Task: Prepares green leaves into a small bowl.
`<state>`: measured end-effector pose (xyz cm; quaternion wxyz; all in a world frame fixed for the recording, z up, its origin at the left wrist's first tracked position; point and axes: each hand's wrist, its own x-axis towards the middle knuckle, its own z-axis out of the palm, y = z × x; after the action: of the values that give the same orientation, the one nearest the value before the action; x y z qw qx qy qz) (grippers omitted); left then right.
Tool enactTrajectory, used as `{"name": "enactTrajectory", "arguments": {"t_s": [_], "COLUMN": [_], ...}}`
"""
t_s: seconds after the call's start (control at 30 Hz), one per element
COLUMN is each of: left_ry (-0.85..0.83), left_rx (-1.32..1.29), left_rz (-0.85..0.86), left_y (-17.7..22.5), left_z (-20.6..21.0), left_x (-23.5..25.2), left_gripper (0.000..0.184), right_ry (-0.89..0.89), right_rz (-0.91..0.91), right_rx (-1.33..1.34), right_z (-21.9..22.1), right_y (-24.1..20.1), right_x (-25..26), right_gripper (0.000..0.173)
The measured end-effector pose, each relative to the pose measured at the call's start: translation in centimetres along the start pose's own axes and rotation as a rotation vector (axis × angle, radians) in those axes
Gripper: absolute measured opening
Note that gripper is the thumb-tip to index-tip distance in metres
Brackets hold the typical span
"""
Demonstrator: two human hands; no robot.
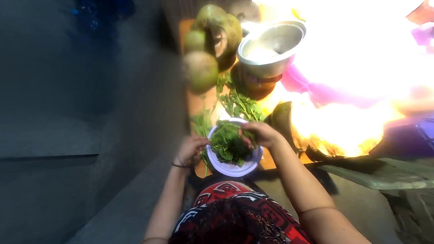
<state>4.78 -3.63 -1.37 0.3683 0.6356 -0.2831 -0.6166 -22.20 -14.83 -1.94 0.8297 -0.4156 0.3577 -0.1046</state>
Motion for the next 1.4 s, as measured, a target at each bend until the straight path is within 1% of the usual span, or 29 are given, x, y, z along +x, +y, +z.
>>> {"name": "enactTrajectory", "arguments": {"t_s": [0.1, 0.23, 0.33, 0.47, 0.57, 0.6, 0.63, 0.67, 0.7, 0.77, 0.8, 0.87, 0.9, 0.93, 0.97, 1.03, 1.1, 1.13, 1.17, 1.27, 1.33, 1.4], "left_ry": [-0.022, -0.025, -0.001, 0.016, 0.0, -0.003, -0.003, -0.011, -0.022, -0.054, -0.069, -0.091, -0.096, -0.098, -0.099, -0.074, -0.016, 0.02, 0.054, 0.149, 0.193, 0.245], "left_rx": [-0.006, 0.024, 0.11, 0.225, 0.254, 0.228, 0.203, 0.188, 0.175, 0.179, 0.194, 0.227, 0.237, 0.246, 0.258, 0.303, 0.412, 0.472, 0.529, 0.679, 0.694, 0.636], "left_rz": [0.001, 0.013, 0.048, 0.127, 0.17, 0.174, 0.173, 0.163, 0.145, 0.115, 0.114, 0.129, 0.136, 0.143, 0.146, 0.149, 0.153, 0.165, 0.198, 0.401, 0.512, 0.604], "left_y": [0.1, 0.2, 0.1, 0.1, 0.5, 0.6, 0.7, 0.8, 0.9, 0.8, 0.7, 0.5, 0.4, 0.4, 0.4, 0.6, 1.0, 1.0, 0.9, -0.2, -0.8, -1.2], "left_z": [-0.1, -0.3, -0.3, 1.0, 1.9, 1.8, 1.5, 1.2, 0.8, 0.4, 0.3, 0.2, 0.2, 0.2, 0.2, 0.2, 0.5, 0.7, 0.9, 2.0, 3.0, 3.7], "left_x": [-0.2, -0.3, -0.2, -0.3, -0.5, -0.7, -0.8, -0.9, -1.0, -1.1, -0.9, -0.7, -0.7, -0.7, -0.7, -0.8, -1.0, -1.1, -1.2, -0.9, -1.0, -1.1], "left_gripper": [0.025, 0.026, 0.022, 0.014, 0.013, 0.014, 0.015, 0.014, 0.015, 0.015, 0.015, 0.015, 0.014, 0.014, 0.014, 0.012, 0.01, 0.011, 0.012, 0.015, 0.016, 0.014], "right_ry": [-0.08, -0.06, 0.131, 0.517, 0.76, 0.812, 0.818, 0.766, 0.666, 0.381, 0.223, -0.091, -0.202, -0.278, -0.315, -0.334, -0.318, -0.281, -0.205, 0.166, 0.394, 0.597], "right_rz": [0.01, 0.011, -0.053, -0.213, -0.313, -0.333, -0.332, -0.298, -0.238, -0.054, 0.004, 0.046, 0.05, 0.052, 0.055, 0.055, 0.059, 0.068, 0.075, 0.066, -0.041, -0.188], "right_rx": [0.009, -0.037, -0.085, -0.009, 0.102, 0.148, 0.169, 0.146, 0.079, -0.086, -0.137, -0.14, -0.116, -0.094, -0.079, -0.065, -0.047, -0.039, -0.028, 0.0, 0.096, 0.289], "right_z": [-0.3, -0.2, 0.9, 2.4, 2.3, 1.8, 1.3, 1.0, 0.8, 0.8, 0.7, 0.2, 0.0, -0.1, -0.1, 0.1, 0.1, 0.0, 0.2, 2.5, 3.6, 3.3], "right_y": [0.5, 0.7, 0.4, 1.2, 1.7, 1.6, 1.5, 1.2, 1.1, 0.9, 1.0, 1.8, 2.2, 2.5, 2.6, 2.6, 3.0, 3.2, 3.3, 2.5, 2.3, 1.8], "right_x": [0.3, 0.7, 0.7, 2.5, 3.9, 4.0, 3.9, 3.6, 3.2, 2.3, 2.1, 2.4, 2.6, 2.8, 2.8, 2.8, 3.0, 3.1, 3.3, 3.5, 4.1, 4.6], "right_gripper": [0.03, 0.029, 0.028, 0.025, 0.024, 0.024, 0.024, 0.024, 0.024, 0.026, 0.03, 0.037, 0.038, 0.036, 0.034, 0.027, 0.022, 0.02, 0.02, 0.02, 0.02, 0.02]}}
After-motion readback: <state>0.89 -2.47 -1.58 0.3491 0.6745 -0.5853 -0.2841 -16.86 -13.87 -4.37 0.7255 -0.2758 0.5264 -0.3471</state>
